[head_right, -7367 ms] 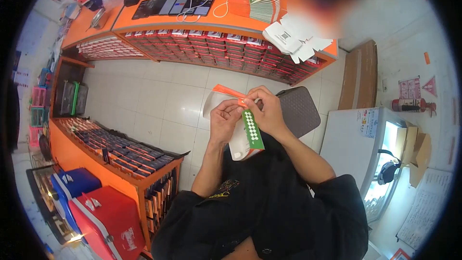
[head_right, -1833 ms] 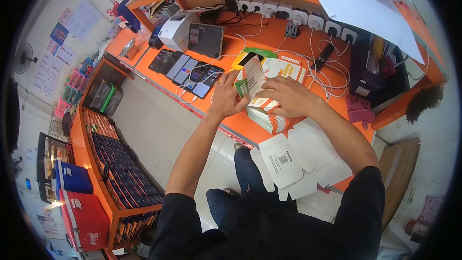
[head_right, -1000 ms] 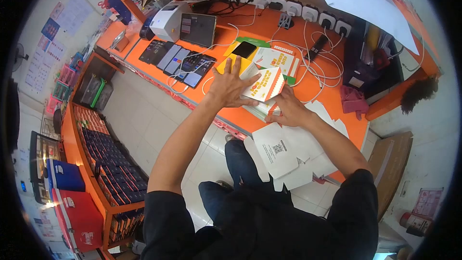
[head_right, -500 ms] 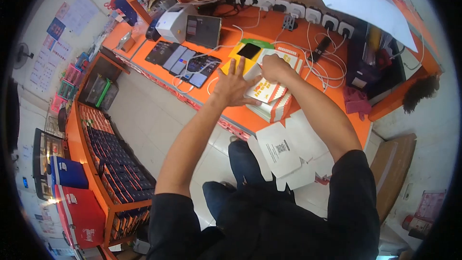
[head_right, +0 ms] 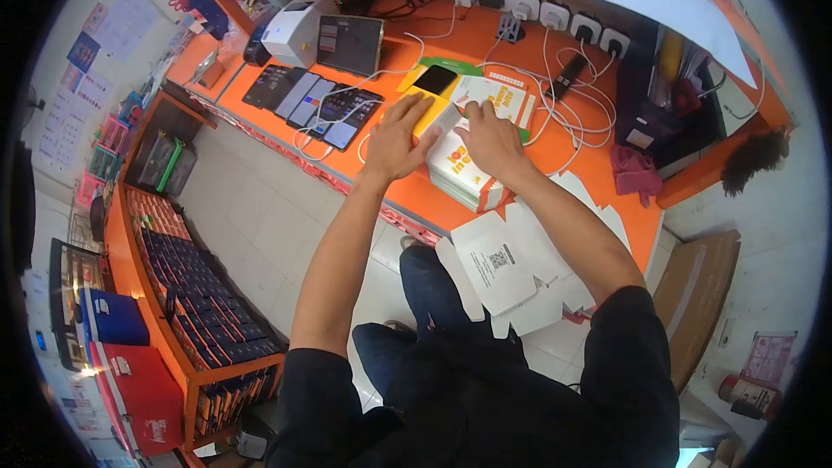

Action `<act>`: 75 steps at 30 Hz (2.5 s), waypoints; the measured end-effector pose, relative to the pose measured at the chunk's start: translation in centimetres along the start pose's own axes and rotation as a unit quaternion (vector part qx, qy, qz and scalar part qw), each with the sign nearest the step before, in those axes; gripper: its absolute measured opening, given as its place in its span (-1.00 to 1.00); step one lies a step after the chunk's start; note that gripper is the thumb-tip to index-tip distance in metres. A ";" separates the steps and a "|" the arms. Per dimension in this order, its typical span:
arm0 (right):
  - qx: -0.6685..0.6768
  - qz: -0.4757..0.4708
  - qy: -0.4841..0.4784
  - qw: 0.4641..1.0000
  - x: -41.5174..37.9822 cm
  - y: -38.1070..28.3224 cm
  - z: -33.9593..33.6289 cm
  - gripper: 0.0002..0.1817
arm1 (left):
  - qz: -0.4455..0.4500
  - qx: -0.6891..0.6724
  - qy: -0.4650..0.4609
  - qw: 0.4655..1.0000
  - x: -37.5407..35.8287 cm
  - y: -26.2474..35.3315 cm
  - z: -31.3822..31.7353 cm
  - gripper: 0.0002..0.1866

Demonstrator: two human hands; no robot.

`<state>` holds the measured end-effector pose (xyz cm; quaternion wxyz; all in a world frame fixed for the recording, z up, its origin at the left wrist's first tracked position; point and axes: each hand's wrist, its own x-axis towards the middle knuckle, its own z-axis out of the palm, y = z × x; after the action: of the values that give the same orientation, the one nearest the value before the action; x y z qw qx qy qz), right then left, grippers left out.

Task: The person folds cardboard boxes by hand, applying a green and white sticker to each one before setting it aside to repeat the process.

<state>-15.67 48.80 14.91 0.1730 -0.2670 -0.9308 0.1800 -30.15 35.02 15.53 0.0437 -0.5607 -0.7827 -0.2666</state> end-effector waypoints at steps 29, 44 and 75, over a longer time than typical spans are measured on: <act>-0.183 0.187 0.071 0.963 -17.1 17.4 -2.1 -0.38 | -0.444 -0.345 0.007 0.827 -23.3 13.6 5.8 -0.54; -0.092 0.070 0.059 0.992 -20.9 11.1 -1.7 -0.74 | -0.390 -0.382 -0.114 0.830 -22.4 17.1 6.4 -0.70; 0.356 0.156 0.056 0.919 -23.5 11.0 -8.0 -0.59 | -0.061 -0.575 0.057 0.814 -14.9 22.6 13.0 -0.94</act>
<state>11.17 46.30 11.93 0.2778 -0.3395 -0.7403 0.5094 -1.32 33.51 7.23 -0.2587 -0.4187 -0.5155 -0.7014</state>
